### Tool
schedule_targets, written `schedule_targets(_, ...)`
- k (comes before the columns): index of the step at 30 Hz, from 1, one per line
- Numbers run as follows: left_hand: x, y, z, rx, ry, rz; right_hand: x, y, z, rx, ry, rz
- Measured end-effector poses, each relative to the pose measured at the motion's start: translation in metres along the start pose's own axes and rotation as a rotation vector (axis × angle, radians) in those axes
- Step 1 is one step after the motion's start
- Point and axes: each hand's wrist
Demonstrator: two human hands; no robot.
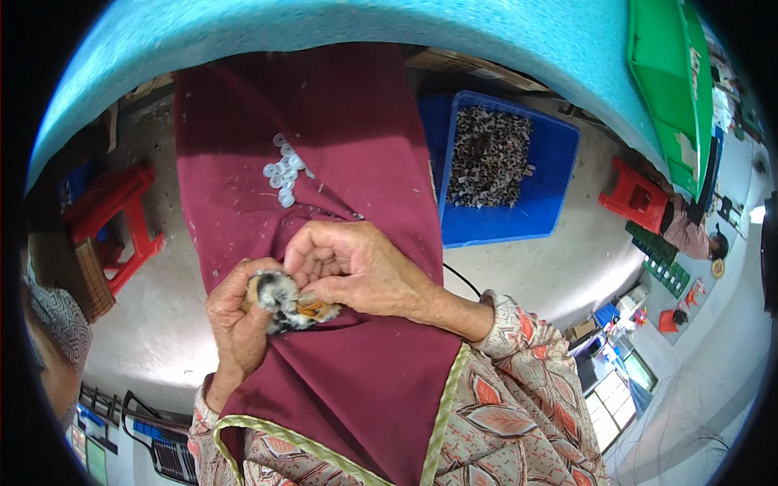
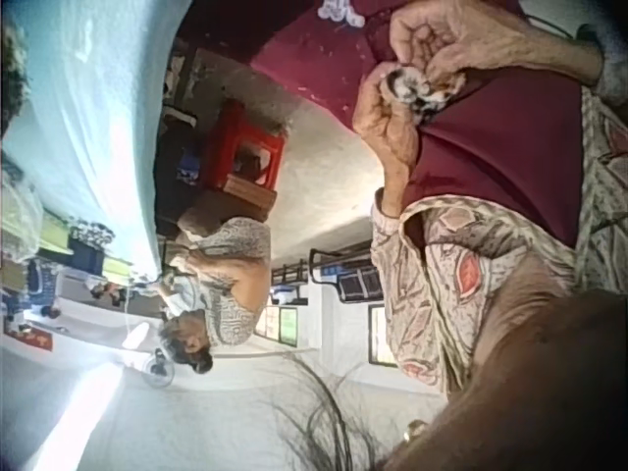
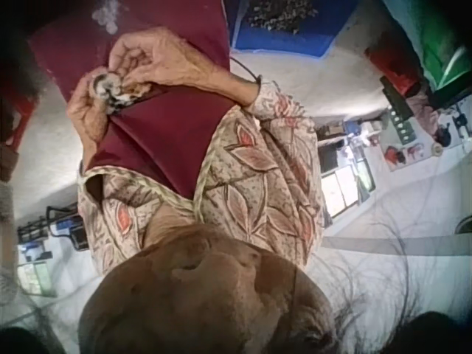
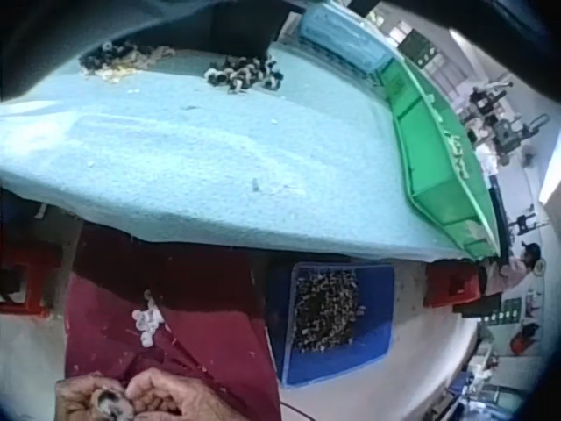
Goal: The person assembles small leopard-print plush toys by inserting plastic eyes into the fabric bodies. They pick up a toy, insert an eye, and place the finished item into a green tray on the table. The process is repeated for multiple units throughout the clip.
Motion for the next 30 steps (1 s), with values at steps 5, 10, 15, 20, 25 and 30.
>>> schedule_targets(5, 0.019, -0.002, -0.027, -0.284, -0.295, 0.361, 0.003, -0.016, 0.011, -0.048, -0.188, -0.085)
schedule_targets(10, 0.031, 0.011, -0.042, -0.115, -0.457, 0.692, -0.005, -0.027, 0.013, -0.23, -0.365, -0.054)
schedule_targets(15, 0.058, 0.066, -0.034, -0.132, -0.362, 0.785, -0.043, -0.067, 0.041, -0.147, -0.22, -0.259)
schedule_targets(20, 0.07, 0.099, -0.051, -0.026, 0.038, 0.603, -0.15, -0.148, 0.069, -0.84, 0.019, -0.627)
schedule_targets(25, 0.071, 0.079, -0.05, -0.069, -0.109, 0.456, -0.171, -0.153, 0.146, -1.091, -0.369, -0.821)
schedule_targets(30, 0.07, 0.067, -0.036, -0.159, -0.128, 0.399, -0.143, -0.214, 0.263, -0.915, -0.859, -1.133)
Point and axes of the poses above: each hand's wrist, its own x-axis towards the middle knuckle, its own y-axis out of the palm, z = x × y, and after that the axes turned 8 degrees about -z, right-handed
